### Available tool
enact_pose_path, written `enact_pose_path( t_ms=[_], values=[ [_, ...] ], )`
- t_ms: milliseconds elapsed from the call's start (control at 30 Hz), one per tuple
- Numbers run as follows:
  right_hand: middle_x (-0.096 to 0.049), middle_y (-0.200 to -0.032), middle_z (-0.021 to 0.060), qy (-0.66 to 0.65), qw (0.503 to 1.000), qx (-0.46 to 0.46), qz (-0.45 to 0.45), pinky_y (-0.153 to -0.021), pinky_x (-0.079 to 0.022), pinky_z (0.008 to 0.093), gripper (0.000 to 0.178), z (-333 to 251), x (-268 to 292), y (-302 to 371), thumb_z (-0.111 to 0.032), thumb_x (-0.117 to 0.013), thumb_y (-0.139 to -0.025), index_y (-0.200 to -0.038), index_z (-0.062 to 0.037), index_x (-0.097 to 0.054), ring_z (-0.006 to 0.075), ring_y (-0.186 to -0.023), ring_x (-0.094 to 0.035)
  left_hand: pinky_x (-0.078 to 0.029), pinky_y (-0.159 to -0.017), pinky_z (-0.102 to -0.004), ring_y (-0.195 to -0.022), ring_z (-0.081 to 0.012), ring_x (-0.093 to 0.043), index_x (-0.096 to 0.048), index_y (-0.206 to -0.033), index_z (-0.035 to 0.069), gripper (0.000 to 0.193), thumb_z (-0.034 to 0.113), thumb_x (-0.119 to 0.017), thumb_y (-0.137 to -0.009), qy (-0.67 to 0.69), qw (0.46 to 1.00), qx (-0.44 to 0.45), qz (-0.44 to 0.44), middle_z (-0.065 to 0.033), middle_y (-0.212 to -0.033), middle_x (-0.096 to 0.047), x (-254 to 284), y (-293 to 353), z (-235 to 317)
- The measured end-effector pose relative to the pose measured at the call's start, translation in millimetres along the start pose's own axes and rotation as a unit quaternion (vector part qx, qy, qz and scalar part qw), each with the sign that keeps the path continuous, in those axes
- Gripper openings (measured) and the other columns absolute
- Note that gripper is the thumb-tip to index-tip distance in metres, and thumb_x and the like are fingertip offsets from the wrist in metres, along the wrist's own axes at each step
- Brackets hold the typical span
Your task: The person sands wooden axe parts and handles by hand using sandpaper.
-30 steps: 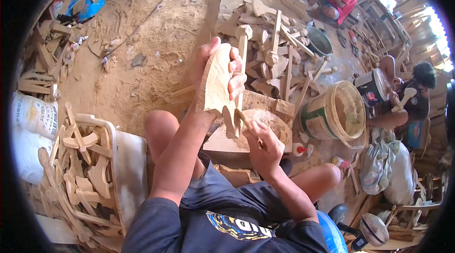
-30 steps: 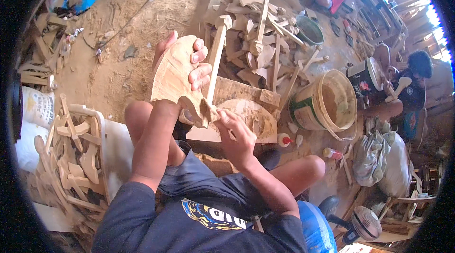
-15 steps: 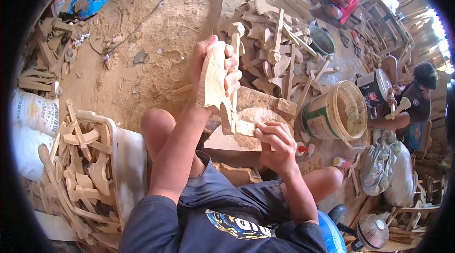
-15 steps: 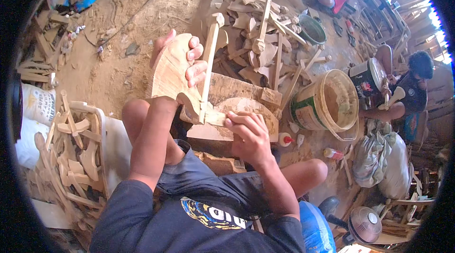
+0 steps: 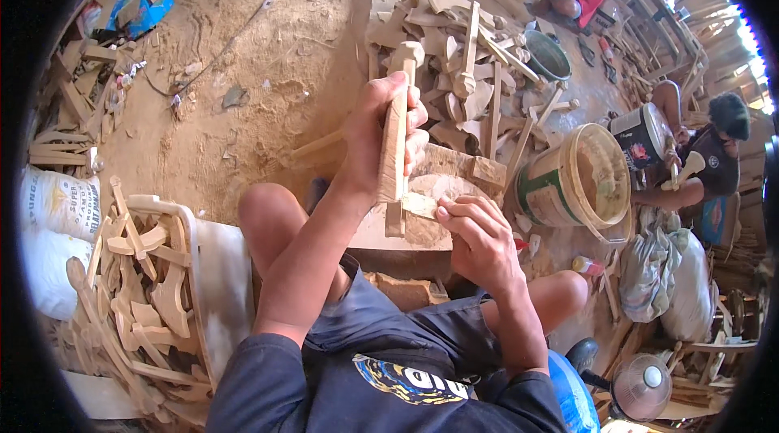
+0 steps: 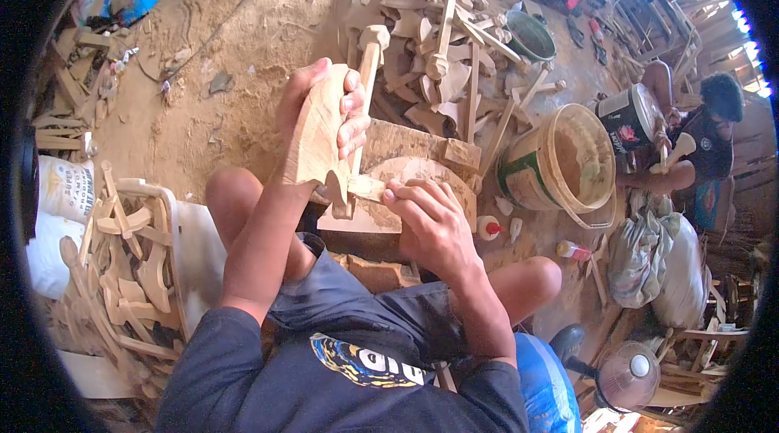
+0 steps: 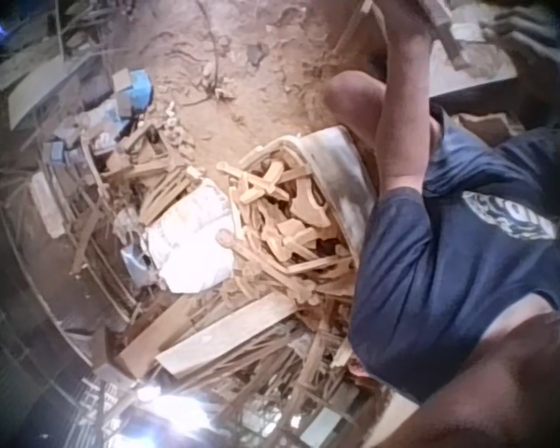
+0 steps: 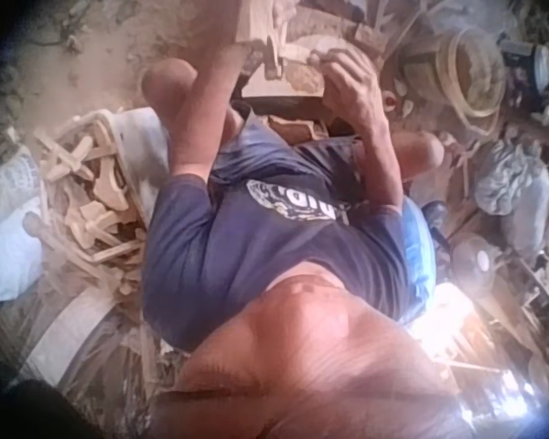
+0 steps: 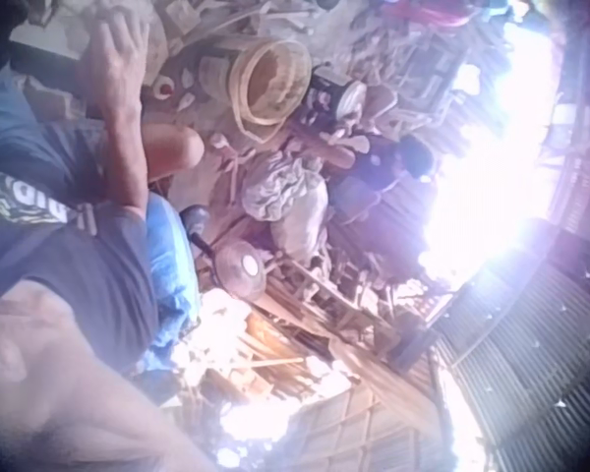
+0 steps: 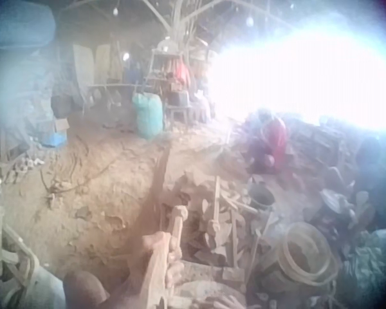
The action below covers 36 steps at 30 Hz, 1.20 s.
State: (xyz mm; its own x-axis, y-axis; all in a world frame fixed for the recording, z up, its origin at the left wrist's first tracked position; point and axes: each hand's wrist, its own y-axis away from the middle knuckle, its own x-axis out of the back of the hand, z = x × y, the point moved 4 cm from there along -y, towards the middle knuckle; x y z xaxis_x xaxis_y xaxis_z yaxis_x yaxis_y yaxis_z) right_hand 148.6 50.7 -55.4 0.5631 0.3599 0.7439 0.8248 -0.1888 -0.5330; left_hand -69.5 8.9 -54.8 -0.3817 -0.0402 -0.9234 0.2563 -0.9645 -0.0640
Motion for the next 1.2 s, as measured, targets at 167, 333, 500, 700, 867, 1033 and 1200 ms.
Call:
enact_pose_path(
  t_ms=[167, 333, 500, 700, 867, 1033, 1200],
  values=[
    [-0.078, -0.109, 0.0094, 0.026, 0.999, 0.014, -0.018, -0.084, -0.061, 0.0406, 0.035, -13.5, 7.3, -3.7, 0.013, -0.075, -0.078, -0.11, -0.0017, -0.075, 0.0299, -0.099, -0.075, -0.057, -0.045, -0.0393, -0.054, -0.0243, -0.062, -0.058, -0.11, 0.001, 0.049, 0.048, -0.044, -0.112, 0.045, 0.998, 0.019, -0.046, -0.0071, -0.083, -0.059, 6.1, 0.9, -1.0],
    [-0.077, -0.116, 0.0086, 0.018, 0.998, 0.042, -0.05, -0.085, -0.059, 0.0424, 0.048, -17.7, 11.7, -2.3, 0.012, -0.072, -0.07, -0.115, -0.0028, -0.075, 0.0299, -0.104, -0.074, -0.057, -0.045, -0.0386, -0.054, -0.024, -0.062, -0.058, -0.108, 0.002, 0.048, 0.049, -0.046, -0.11, 0.013, 1.0, 0.019, -0.014, -0.0061, -0.082, -0.057, 9.1, 2.2, 2.2],
    [-0.075, -0.127, 0.0056, 0.003, 0.99, 0.073, -0.121, -0.09, -0.055, 0.0425, 0.06, -19.2, 8.9, 8.3, -0.005, -0.076, -0.066, -0.125, -0.0074, -0.073, 0.0268, -0.114, -0.071, -0.054, -0.044, -0.0367, -0.052, -0.0222, -0.057, -0.056, -0.106, 0.003, 0.049, 0.052, -0.048, -0.108, 0.034, 0.999, 0.002, -0.003, -0.0054, -0.081, -0.056, -3.2, 4.2, 4.2],
    [-0.08, -0.112, 0.0084, -0.215, 0.975, 0.055, 0.011, -0.08, -0.06, 0.041, 0.035, 5.0, 17.1, 0.3, 0.009, -0.068, -0.066, -0.096, -0.0057, -0.079, 0.0275, -0.097, -0.077, -0.056, -0.051, -0.0384, -0.059, -0.0231, -0.058, -0.051, -0.108, 0.004, 0.052, 0.056, -0.051, -0.106, 0.041, 0.99, 0.039, -0.131, -0.006, -0.086, -0.053, -11.0, 5.8, 18.3],
    [-0.079, -0.11, 0.0165, -0.076, 0.992, -0.033, 0.095, -0.082, -0.063, 0.0395, 0.017, 9.6, 10.1, -4.1, 0.011, -0.078, -0.087, -0.097, -0.0021, -0.076, 0.0323, -0.095, -0.077, -0.058, -0.054, -0.0394, -0.063, -0.0245, -0.06, -0.05, -0.111, 0.003, 0.053, 0.055, -0.054, -0.105, 0.057, 0.987, 0.04, -0.147, -0.0073, -0.088, -0.053, -11.3, 6.1, 12.3],
    [-0.075, -0.123, 0.0109, -0.067, 0.994, 0.011, 0.085, -0.09, -0.058, 0.0426, 0.037, 4.3, -17.9, 2.0, 0.012, -0.075, -0.078, -0.112, -0.0024, -0.077, 0.0306, -0.107, -0.073, -0.058, -0.052, -0.0377, -0.061, -0.0241, -0.063, -0.052, -0.111, 0.002, 0.05, 0.052, -0.05, -0.108, 0.069, 0.988, 0.033, -0.133, -0.0078, -0.089, -0.055, -17.2, 10.6, 12.7],
    [-0.074, -0.129, 0.0053, 0.007, 0.999, 0.043, 0.014, -0.092, -0.055, 0.0425, 0.049, 2.6, -1.1, 4.9, 0.004, -0.075, -0.069, -0.117, -0.0076, -0.079, 0.0269, -0.114, -0.071, -0.059, -0.056, -0.0374, -0.065, -0.0238, -0.062, -0.048, -0.112, 0.003, 0.052, 0.054, -0.055, -0.106, 0.042, 0.985, 0.044, -0.161, -0.0073, -0.091, -0.053, -12.8, 16.2, 12.8]
  ],
)
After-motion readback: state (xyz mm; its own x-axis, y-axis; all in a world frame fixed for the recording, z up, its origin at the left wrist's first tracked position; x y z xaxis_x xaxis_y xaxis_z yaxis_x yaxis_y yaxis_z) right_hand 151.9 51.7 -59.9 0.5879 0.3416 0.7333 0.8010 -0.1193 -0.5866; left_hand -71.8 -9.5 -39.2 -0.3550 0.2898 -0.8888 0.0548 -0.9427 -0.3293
